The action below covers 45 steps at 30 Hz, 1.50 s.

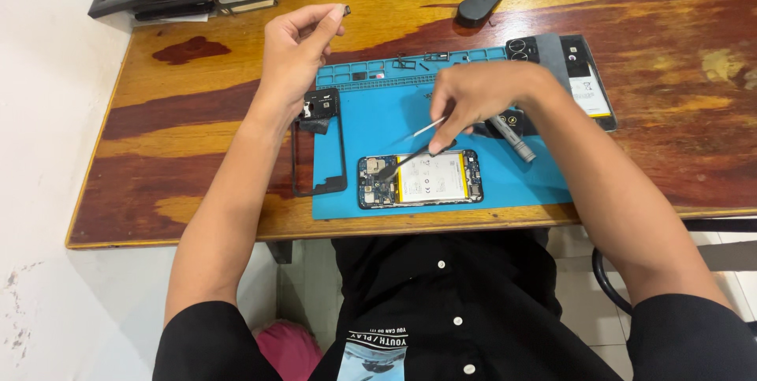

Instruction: The person repairs a disassembled smartphone on a blue repair mat, using a spudger and tweezers to pry components and lift the battery out of the phone body, then works on the exposed internals with precision tools, moving small parts aside on the mat.

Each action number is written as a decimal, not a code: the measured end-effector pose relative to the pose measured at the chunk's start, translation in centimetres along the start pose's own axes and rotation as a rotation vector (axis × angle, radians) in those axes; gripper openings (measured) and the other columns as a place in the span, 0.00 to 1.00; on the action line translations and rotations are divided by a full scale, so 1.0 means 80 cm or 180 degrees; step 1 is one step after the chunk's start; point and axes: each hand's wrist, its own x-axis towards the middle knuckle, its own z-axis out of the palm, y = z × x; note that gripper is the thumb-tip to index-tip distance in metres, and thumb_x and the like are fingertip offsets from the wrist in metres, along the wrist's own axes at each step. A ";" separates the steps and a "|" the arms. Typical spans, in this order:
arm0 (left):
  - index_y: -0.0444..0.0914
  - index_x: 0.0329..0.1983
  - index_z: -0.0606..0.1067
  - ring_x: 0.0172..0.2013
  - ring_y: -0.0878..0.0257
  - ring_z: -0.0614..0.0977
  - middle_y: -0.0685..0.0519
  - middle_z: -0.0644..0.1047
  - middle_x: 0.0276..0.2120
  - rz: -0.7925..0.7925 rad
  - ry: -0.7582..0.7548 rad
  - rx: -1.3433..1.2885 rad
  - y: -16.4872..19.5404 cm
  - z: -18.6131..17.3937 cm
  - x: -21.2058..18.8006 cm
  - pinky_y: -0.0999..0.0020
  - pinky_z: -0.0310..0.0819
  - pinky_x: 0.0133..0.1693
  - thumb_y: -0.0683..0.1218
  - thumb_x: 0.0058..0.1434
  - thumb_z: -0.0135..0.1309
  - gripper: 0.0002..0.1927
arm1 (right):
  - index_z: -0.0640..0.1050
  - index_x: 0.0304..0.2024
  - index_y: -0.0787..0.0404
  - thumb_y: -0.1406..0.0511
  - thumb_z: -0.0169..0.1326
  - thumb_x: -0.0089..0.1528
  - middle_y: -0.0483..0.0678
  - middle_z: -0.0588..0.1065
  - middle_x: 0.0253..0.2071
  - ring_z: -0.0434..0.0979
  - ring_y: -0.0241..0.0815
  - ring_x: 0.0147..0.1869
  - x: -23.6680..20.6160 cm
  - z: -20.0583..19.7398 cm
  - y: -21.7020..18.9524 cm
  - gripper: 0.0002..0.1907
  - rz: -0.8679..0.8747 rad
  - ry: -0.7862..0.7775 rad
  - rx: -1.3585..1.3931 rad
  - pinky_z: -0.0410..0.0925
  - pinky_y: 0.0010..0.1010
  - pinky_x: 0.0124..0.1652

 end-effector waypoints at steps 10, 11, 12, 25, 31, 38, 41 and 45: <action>0.37 0.48 0.83 0.27 0.77 0.72 0.60 0.80 0.32 0.0006 0.0004 -0.0047 0.002 0.001 0.001 0.80 0.66 0.29 0.51 0.67 0.61 0.14 | 0.83 0.18 0.63 0.52 0.68 0.53 0.43 0.71 0.12 0.66 0.35 0.17 0.004 0.009 -0.008 0.21 -0.0127 -0.0193 0.0052 0.56 0.32 0.21; 0.37 0.48 0.83 0.27 0.77 0.72 0.60 0.80 0.32 0.0005 0.0003 -0.0034 0.003 0.001 0.001 0.80 0.66 0.28 0.51 0.67 0.61 0.14 | 0.84 0.18 0.63 0.52 0.68 0.53 0.43 0.71 0.12 0.66 0.35 0.17 0.001 0.005 -0.006 0.21 -0.0072 -0.0219 0.0021 0.56 0.32 0.21; 0.37 0.48 0.83 0.27 0.77 0.72 0.60 0.80 0.32 -0.0001 0.0003 -0.0023 0.003 0.000 0.000 0.80 0.65 0.28 0.51 0.67 0.61 0.14 | 0.84 0.19 0.62 0.52 0.68 0.53 0.43 0.71 0.12 0.67 0.34 0.17 -0.001 0.001 -0.004 0.20 -0.0016 -0.0250 -0.0008 0.56 0.32 0.21; 0.37 0.49 0.83 0.28 0.76 0.72 0.59 0.81 0.32 0.0069 -0.0030 0.0063 0.001 0.001 0.001 0.79 0.66 0.30 0.50 0.67 0.61 0.14 | 0.82 0.18 0.63 0.51 0.66 0.56 0.42 0.67 0.12 0.60 0.34 0.17 0.007 0.012 -0.009 0.24 -0.0302 -0.0288 0.0121 0.53 0.33 0.21; 0.37 0.48 0.83 0.28 0.76 0.72 0.59 0.81 0.32 0.0075 -0.0023 0.0109 0.002 0.002 0.001 0.79 0.67 0.30 0.50 0.67 0.61 0.14 | 0.83 0.17 0.61 0.52 0.67 0.53 0.41 0.69 0.11 0.66 0.32 0.16 -0.004 -0.001 -0.001 0.20 -0.0212 0.0013 0.0259 0.57 0.31 0.20; 0.37 0.48 0.83 0.29 0.75 0.73 0.59 0.81 0.32 0.0077 -0.0023 0.0090 0.000 0.002 0.001 0.79 0.67 0.31 0.49 0.67 0.61 0.13 | 0.80 0.17 0.63 0.53 0.66 0.56 0.41 0.66 0.12 0.60 0.33 0.17 0.006 0.014 -0.009 0.23 -0.0461 -0.0422 0.0227 0.53 0.32 0.20; 0.37 0.48 0.83 0.30 0.75 0.74 0.59 0.81 0.32 0.0136 -0.0058 0.0067 0.000 0.002 0.001 0.78 0.69 0.32 0.50 0.68 0.62 0.13 | 0.80 0.15 0.64 0.53 0.68 0.54 0.41 0.68 0.11 0.63 0.33 0.17 -0.001 0.004 -0.006 0.23 -0.0256 -0.0400 0.0176 0.54 0.32 0.20; 0.37 0.48 0.83 0.28 0.75 0.73 0.59 0.81 0.32 0.0040 -0.0022 0.0096 -0.001 0.001 0.001 0.78 0.67 0.31 0.50 0.66 0.62 0.13 | 0.82 0.16 0.59 0.53 0.67 0.52 0.41 0.68 0.11 0.65 0.33 0.16 -0.005 0.000 -0.007 0.19 -0.0174 0.0011 0.0200 0.56 0.31 0.19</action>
